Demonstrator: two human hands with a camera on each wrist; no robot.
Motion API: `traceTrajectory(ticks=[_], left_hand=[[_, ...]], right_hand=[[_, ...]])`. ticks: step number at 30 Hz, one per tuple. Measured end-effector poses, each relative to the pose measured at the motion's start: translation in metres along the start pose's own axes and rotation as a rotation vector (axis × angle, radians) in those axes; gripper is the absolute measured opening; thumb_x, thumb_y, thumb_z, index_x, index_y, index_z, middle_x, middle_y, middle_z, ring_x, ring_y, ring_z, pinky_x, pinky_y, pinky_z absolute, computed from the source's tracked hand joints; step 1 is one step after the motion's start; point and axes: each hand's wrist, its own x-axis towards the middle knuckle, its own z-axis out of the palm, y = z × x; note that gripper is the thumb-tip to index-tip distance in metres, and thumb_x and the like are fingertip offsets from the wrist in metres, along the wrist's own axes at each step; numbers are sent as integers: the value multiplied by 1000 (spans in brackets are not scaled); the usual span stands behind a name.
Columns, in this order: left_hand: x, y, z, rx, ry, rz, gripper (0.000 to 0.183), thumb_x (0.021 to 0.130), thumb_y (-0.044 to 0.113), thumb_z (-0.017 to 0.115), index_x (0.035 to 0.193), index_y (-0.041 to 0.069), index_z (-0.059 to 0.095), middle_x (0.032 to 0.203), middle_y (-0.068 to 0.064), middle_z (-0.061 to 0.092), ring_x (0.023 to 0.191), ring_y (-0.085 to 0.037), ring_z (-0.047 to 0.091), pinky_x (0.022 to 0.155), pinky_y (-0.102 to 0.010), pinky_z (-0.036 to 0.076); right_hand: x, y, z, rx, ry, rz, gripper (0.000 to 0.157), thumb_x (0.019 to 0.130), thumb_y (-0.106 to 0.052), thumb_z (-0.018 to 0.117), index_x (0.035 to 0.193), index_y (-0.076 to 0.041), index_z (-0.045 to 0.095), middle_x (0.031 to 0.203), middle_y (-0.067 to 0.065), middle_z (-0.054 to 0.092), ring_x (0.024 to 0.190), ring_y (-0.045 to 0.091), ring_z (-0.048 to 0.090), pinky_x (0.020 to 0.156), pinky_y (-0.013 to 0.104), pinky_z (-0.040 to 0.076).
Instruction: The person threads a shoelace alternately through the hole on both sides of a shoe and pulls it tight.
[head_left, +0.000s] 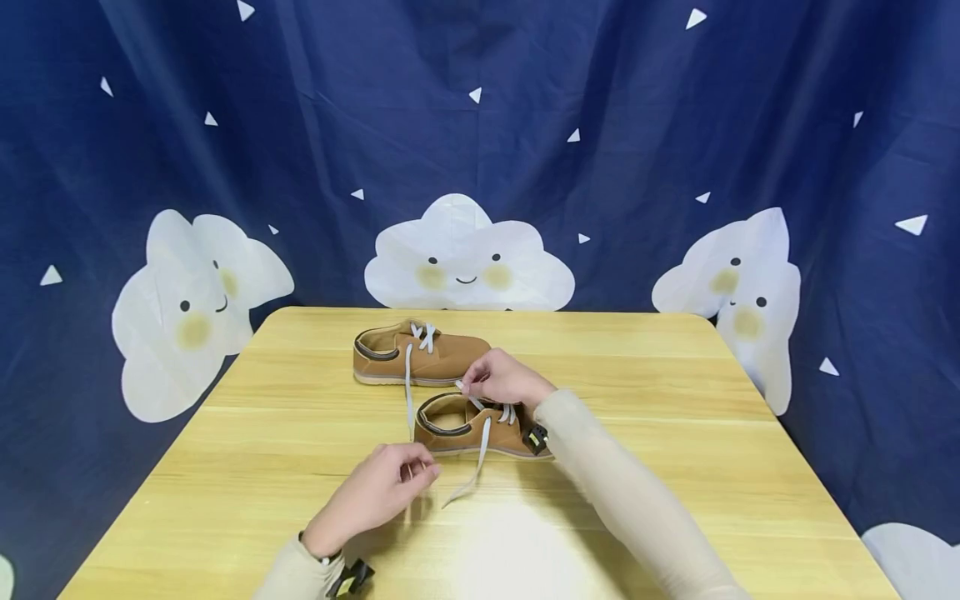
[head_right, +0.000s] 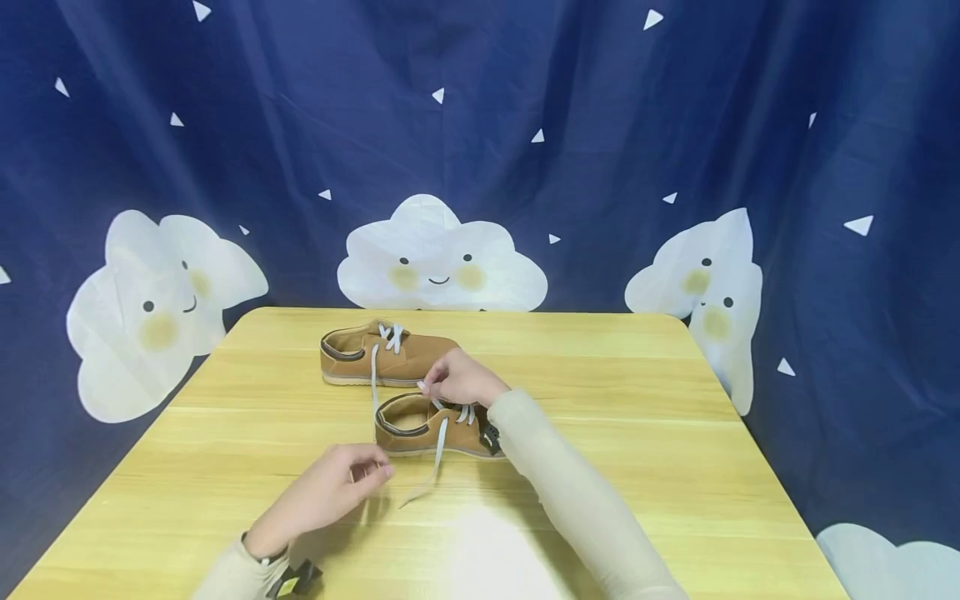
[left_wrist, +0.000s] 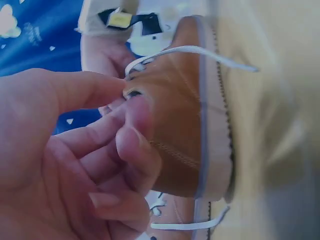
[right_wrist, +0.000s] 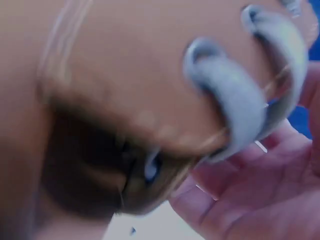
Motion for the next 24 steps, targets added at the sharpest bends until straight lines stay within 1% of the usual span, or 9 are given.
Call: traceTrajectory(ticks=[3,6,9,12,15,16,18,21,24], left_hand=[[11,-1,-8,-52,35,24,20,102,29,64,98,13,75,75,6,67,64,1,52,59,-20,47],[23,1,-15,-73,103,9,16,102,27,65,101,14,75,81,4,68,70,-2,56,64,-21,49],[36,2,-19,-78,175,9,12,101,23,66,102,14,74,86,6,68,77,-6,58,70,-25,51],[51,4,-20,-60,222,13,11,100,22,67,103,13,74,94,4,67,86,-11,61,78,-34,53],[67,7,-17,-24,211,14,15,100,23,67,108,12,73,107,0,68,100,-18,64,90,-44,54],[72,9,-16,-10,200,15,16,99,23,68,110,12,73,111,-2,68,105,-21,65,93,-46,54],[82,10,-13,22,168,34,20,99,21,68,114,9,72,117,-5,68,113,-25,65,100,-48,53],[96,10,-7,63,116,82,23,99,18,68,118,6,71,123,-8,69,120,-27,65,106,-47,52],[105,10,-3,89,65,128,24,99,16,69,119,5,71,123,-9,71,119,-26,68,104,-44,54]], right_hand=[[-2,2,-2,187,23,10,12,100,-8,63,103,2,71,107,17,77,88,15,66,80,23,49],[-6,0,-5,371,17,26,19,103,-8,58,115,5,65,110,16,77,100,17,70,92,29,54],[-10,-3,-9,510,18,19,24,103,-5,54,123,8,59,101,8,77,97,14,72,101,40,56],[-15,-7,-13,611,39,-18,25,103,-4,55,125,8,58,95,0,77,95,12,72,100,40,57],[-18,-10,-19,703,80,-74,25,104,-3,54,127,8,58,96,-1,77,95,11,72,93,30,59],[-19,-12,-20,726,94,-90,27,105,-4,54,128,8,58,96,-1,76,95,11,72,90,28,59],[-20,-15,-24,767,129,-121,30,105,-5,54,131,8,58,97,1,76,94,12,72,89,26,59],[-22,-20,-30,797,181,-157,32,106,-7,54,133,8,58,97,1,75,94,11,72,89,27,58],[-24,-26,-33,805,224,-188,29,106,-9,55,129,8,59,96,0,76,95,12,73,89,28,59]])
